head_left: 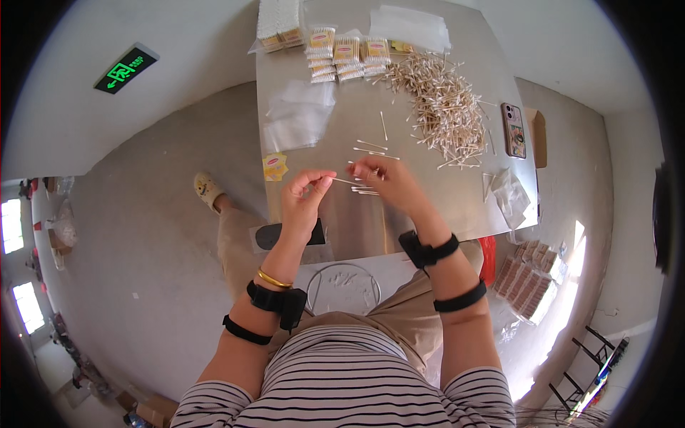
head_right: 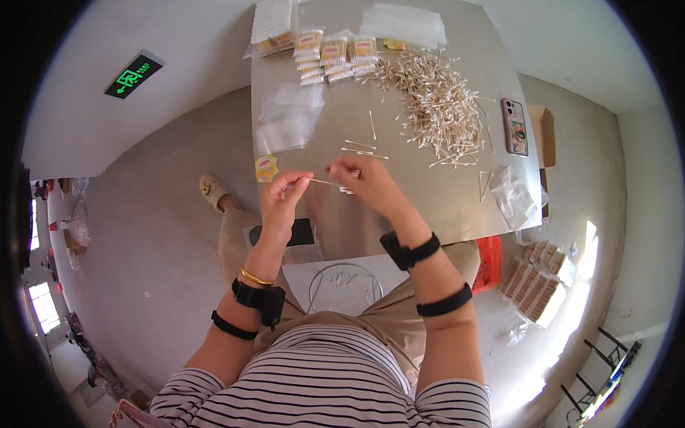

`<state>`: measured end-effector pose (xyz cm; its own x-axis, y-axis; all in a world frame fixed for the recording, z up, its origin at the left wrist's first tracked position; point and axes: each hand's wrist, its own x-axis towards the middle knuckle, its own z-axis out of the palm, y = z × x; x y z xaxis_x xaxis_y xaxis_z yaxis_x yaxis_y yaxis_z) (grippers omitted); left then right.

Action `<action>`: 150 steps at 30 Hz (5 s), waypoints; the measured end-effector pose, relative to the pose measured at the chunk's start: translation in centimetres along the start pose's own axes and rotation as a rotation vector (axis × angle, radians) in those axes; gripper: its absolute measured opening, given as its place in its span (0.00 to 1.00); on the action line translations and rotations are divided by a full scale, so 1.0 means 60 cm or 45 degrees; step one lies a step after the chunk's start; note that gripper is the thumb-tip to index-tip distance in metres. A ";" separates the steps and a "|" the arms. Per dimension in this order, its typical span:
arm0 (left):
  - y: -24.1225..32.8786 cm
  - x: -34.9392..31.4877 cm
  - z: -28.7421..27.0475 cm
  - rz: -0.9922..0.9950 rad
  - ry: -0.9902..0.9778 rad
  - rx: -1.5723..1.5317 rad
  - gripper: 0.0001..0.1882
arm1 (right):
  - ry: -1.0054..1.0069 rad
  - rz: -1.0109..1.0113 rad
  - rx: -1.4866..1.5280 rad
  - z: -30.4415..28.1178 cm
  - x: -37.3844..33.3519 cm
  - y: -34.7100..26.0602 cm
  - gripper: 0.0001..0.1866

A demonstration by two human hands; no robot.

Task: Sorting and aligning cotton swabs on a metal table for packaging.

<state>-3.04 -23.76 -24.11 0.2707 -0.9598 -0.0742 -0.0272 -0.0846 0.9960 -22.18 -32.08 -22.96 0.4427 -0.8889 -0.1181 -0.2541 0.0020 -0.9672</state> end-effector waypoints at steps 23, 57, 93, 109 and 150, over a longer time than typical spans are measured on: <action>0.183 -0.187 -0.034 0.358 -0.173 -0.243 0.03 | 0.120 -0.270 0.182 0.062 -0.266 -0.175 0.03; -0.031 -0.007 0.046 0.341 -0.481 0.867 0.21 | 0.596 -0.023 -0.599 -0.071 -0.230 0.071 0.10; -0.103 0.084 0.112 0.620 -0.465 1.190 0.30 | 0.477 -0.122 -1.034 -0.070 0.169 0.121 0.13; -0.087 0.029 0.058 0.404 -0.389 0.848 0.28 | 0.331 -0.297 -1.539 -0.115 0.233 0.126 0.09; -0.079 0.167 0.057 0.561 -0.132 1.109 0.19 | 0.056 -0.305 -1.196 -0.094 0.145 0.093 0.02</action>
<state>-3.48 -33.90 -29.75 -0.0188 -0.9681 0.2498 -0.8173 0.1588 0.5540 -24.61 -42.37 -28.13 0.5447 -0.8343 0.0857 -0.7530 -0.5315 -0.3879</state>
